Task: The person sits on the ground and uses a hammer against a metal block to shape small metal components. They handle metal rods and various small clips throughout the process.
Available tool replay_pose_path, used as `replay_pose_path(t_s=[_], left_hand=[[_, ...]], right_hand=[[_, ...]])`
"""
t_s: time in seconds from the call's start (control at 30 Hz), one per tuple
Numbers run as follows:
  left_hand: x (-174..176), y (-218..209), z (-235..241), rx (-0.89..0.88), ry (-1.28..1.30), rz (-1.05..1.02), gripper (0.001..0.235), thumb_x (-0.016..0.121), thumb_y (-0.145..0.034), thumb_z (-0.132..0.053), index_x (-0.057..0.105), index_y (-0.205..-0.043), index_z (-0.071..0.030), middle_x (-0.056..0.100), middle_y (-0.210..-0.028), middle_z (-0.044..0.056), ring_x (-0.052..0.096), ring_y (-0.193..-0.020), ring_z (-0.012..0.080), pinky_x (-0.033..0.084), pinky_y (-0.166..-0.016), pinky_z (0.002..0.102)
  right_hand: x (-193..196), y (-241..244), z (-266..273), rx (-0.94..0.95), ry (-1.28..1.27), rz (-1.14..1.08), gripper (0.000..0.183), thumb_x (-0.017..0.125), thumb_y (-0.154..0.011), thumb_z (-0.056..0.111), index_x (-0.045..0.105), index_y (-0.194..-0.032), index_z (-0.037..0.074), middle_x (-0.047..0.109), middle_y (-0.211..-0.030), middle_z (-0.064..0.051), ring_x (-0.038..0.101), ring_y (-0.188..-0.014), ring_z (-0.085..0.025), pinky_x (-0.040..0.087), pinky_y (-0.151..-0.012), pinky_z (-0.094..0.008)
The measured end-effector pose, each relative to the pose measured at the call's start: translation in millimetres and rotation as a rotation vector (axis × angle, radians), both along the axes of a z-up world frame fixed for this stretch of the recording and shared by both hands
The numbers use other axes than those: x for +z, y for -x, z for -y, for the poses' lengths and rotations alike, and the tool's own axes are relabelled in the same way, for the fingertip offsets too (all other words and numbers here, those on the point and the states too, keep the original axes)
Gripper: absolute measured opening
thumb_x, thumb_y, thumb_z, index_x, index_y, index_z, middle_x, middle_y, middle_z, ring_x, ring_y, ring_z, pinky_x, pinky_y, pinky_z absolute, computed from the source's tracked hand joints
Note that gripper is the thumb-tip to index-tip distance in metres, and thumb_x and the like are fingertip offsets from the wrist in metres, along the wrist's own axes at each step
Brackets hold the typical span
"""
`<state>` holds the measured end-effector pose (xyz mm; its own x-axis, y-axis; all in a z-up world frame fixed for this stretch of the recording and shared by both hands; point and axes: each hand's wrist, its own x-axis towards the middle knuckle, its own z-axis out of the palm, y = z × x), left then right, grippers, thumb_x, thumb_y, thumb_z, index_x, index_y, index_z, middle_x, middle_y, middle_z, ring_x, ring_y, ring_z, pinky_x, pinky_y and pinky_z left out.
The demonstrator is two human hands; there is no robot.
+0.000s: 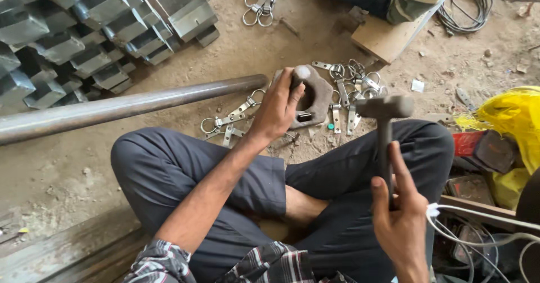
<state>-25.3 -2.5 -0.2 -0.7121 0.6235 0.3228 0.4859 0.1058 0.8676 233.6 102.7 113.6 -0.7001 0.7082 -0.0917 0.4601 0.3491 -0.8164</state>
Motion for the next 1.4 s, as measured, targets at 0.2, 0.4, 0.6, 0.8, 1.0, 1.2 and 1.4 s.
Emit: replay_pose_path(t_s=[0.2,0.4,0.6,0.8,1.0,1.2,1.4], left_hand=[[-27,5,-5,0.223,0.189,-0.006,0.037,0.070,-0.098,-0.024,0.053,-0.122,-0.001,0.060,-0.110,0.020,0.064,-0.102,0.0325,0.052,-0.088,0.045],[-63,33,1,0.591,0.201,0.332,0.047,0.086,-0.077,-0.026,0.065,-0.110,0.000,0.068,-0.101,0.014,0.068,-0.093,0.0254,0.055,-0.084,0.040],[-65,26,2,0.558,0.112,0.359,0.038,0.084,-0.078,-0.024,0.073,-0.105,0.001,0.076,-0.098,0.015,0.072,-0.090,0.0226,0.056,-0.083,0.037],[-72,33,6,0.545,0.041,0.555,0.040,0.088,-0.074,-0.016,0.075,-0.106,0.002,0.077,-0.097,0.006,0.071,-0.087,0.0140,0.055,-0.079,0.031],[-78,38,7,0.566,-0.010,0.649,0.033,0.087,-0.074,-0.004,0.075,-0.104,0.004,0.074,-0.093,0.013,0.061,-0.087,0.0120,0.051,-0.079,0.031],[-83,36,8,0.541,-0.131,0.722,0.033,0.085,-0.075,-0.001,0.053,-0.078,0.004,0.080,-0.105,0.009,0.069,-0.094,0.0102,0.054,-0.086,0.029],[-79,35,6,0.570,-0.013,0.668,0.021,0.082,-0.080,-0.006,0.063,-0.083,-0.013,0.076,-0.095,0.010,0.063,-0.084,0.0140,0.051,-0.077,0.033]], right_hand=[[-35,5,-6,-0.079,0.297,0.017,0.068,0.063,-0.095,0.014,0.040,-0.160,0.012,0.057,-0.070,0.001,0.041,-0.048,-0.004,0.033,-0.040,-0.024],[-52,31,-34,-0.034,0.721,-0.255,0.042,0.067,-0.106,0.018,0.058,-0.141,-0.003,0.052,-0.075,0.000,0.049,-0.052,-0.007,0.040,-0.042,-0.024],[-97,128,-82,0.054,0.504,-0.190,0.037,0.069,-0.096,0.012,0.055,-0.128,-0.001,0.063,-0.103,0.001,0.061,-0.096,-0.010,0.052,-0.084,-0.025],[-172,146,-83,-0.103,0.609,-0.180,0.029,0.063,-0.090,-0.001,0.059,-0.119,0.001,0.066,-0.098,-0.008,0.064,-0.090,-0.017,0.054,-0.079,-0.030],[-171,150,-79,-0.191,0.826,-0.237,0.034,0.050,-0.088,-0.009,0.048,-0.121,-0.004,0.065,-0.122,-0.021,0.071,-0.113,-0.031,0.057,-0.096,-0.040],[-165,151,-77,-0.137,0.741,-0.150,0.038,0.052,-0.087,-0.011,0.050,-0.125,-0.008,0.066,-0.127,-0.023,0.070,-0.117,-0.030,0.056,-0.100,-0.039],[-166,151,-78,-0.127,0.728,-0.139,0.040,0.054,-0.088,-0.007,0.053,-0.128,-0.006,0.068,-0.122,-0.021,0.072,-0.109,-0.029,0.061,-0.095,-0.039]])
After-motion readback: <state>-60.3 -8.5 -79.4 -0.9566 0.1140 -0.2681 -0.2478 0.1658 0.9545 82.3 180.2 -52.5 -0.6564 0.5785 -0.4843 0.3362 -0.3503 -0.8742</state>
